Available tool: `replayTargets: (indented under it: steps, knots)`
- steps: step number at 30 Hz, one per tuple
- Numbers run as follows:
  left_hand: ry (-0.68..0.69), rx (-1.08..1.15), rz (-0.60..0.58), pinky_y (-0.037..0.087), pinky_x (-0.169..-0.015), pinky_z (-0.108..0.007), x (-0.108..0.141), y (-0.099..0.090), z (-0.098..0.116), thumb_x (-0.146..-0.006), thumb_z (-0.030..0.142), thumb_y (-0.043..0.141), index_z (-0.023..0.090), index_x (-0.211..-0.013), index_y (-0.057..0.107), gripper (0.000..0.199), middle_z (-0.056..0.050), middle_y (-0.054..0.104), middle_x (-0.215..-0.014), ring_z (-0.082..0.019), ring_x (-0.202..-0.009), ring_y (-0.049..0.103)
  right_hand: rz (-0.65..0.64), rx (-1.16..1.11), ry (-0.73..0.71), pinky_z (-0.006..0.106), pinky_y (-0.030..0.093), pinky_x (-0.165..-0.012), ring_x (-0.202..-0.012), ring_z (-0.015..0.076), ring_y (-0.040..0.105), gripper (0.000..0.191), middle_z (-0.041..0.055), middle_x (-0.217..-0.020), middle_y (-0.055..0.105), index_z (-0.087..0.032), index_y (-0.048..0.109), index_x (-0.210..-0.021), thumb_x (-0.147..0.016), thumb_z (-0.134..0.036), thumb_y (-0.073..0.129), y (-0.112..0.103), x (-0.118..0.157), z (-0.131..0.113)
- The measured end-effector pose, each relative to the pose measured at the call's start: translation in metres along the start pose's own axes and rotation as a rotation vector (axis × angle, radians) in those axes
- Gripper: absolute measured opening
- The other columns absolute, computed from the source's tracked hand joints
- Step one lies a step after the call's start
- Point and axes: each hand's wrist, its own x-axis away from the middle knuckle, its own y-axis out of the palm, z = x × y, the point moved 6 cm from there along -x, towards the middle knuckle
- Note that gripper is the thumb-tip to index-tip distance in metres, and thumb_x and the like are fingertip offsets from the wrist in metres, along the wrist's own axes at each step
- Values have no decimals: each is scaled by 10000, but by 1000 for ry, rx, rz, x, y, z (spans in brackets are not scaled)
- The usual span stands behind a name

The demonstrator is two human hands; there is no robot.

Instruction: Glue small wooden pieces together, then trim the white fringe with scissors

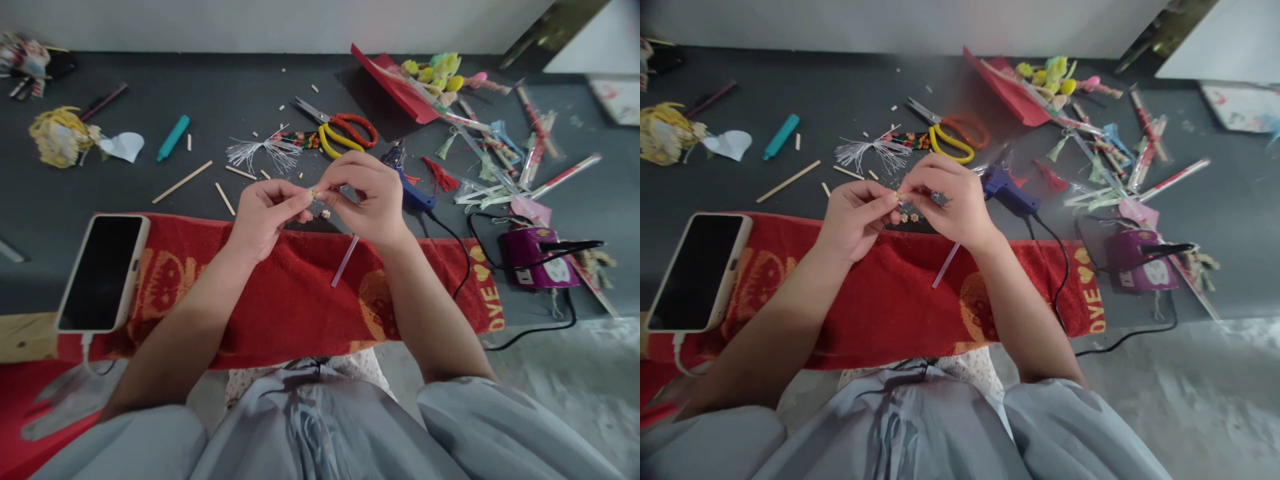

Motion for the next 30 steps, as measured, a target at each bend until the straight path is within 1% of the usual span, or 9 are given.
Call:
replayTargets:
  steps: [4,9,13,17,20,22,24,27,30]
  knots:
    - [1,-6,5,500,-493,-160,-1,-1,-1,-647,233,849,150,-627,657,210,50,617,-527,-48,-469,601,3,6,-4,301,531,-668,-725,120,583,171,-5,-801,627,-249,670,-816,-889,-394,614,0,0,0]
    - [14,-4,-8,505,-495,-162,-1,-1,-1,-621,273,867,153,-622,663,236,45,627,-532,-48,-471,598,9,13,3,298,529,-663,-727,122,592,187,-5,-789,642,-248,678,-800,-887,-400,615,1,-1,-1]
    - [36,11,-26,500,-497,-159,-1,-1,0,-597,300,880,152,-648,685,250,34,648,-560,-45,-483,595,38,-7,-8,291,522,-657,-726,119,605,185,-8,-777,654,-244,683,-784,-883,-390,625,-2,-1,-1]
    - [12,4,-26,479,-479,-160,-2,0,0,-603,296,874,160,-694,698,241,38,647,-576,-41,-471,574,22,-8,29,284,532,-674,-730,111,618,194,-14,-799,657,-255,697,-836,-863,-439,642,-4,-1,2]
    - [-48,42,-43,453,-461,-159,-2,1,-2,-661,279,839,167,-715,684,199,48,609,-548,-37,-457,546,10,-5,50,279,542,-674,-728,107,620,213,-9,-828,662,-252,701,-885,-851,-456,652,-4,0,3]
    - [-126,106,-62,444,-457,-158,-2,2,-4,-714,284,803,170,-702,656,186,59,552,-517,-35,-454,523,20,-1,54,293,553,-689,-736,113,626,217,-7,-840,663,-251,701,-898,-846,-456,656,-3,0,2]
    - [-215,165,-79,425,-432,-150,-1,3,-6,-748,303,777,173,-679,619,216,72,473,-492,-33,-444,494,42,2,58,319,563,-716,-756,125,635,202,-5,-848,663,-255,700,-898,-852,-444,648,-3,1,1]
    - [-310,181,-96,357,-352,-125,1,7,-6,-751,336,777,174,-655,568,281,83,376,-483,-22,-408,436,79,7,56,343,565,-749,-785,138,643,168,-4,-846,661,-263,698,-882,-871,-416,628,-2,1,-2]
    - [-366,177,-78,289,-294,-97,3,9,-5,-727,338,796,173,-632,533,325,88,330,-488,-5,-378,379,85,13,70,342,560,-753,-783,136,635,172,-5,-828,654,-267,691,-867,-891,-413,603,-2,0,-3]
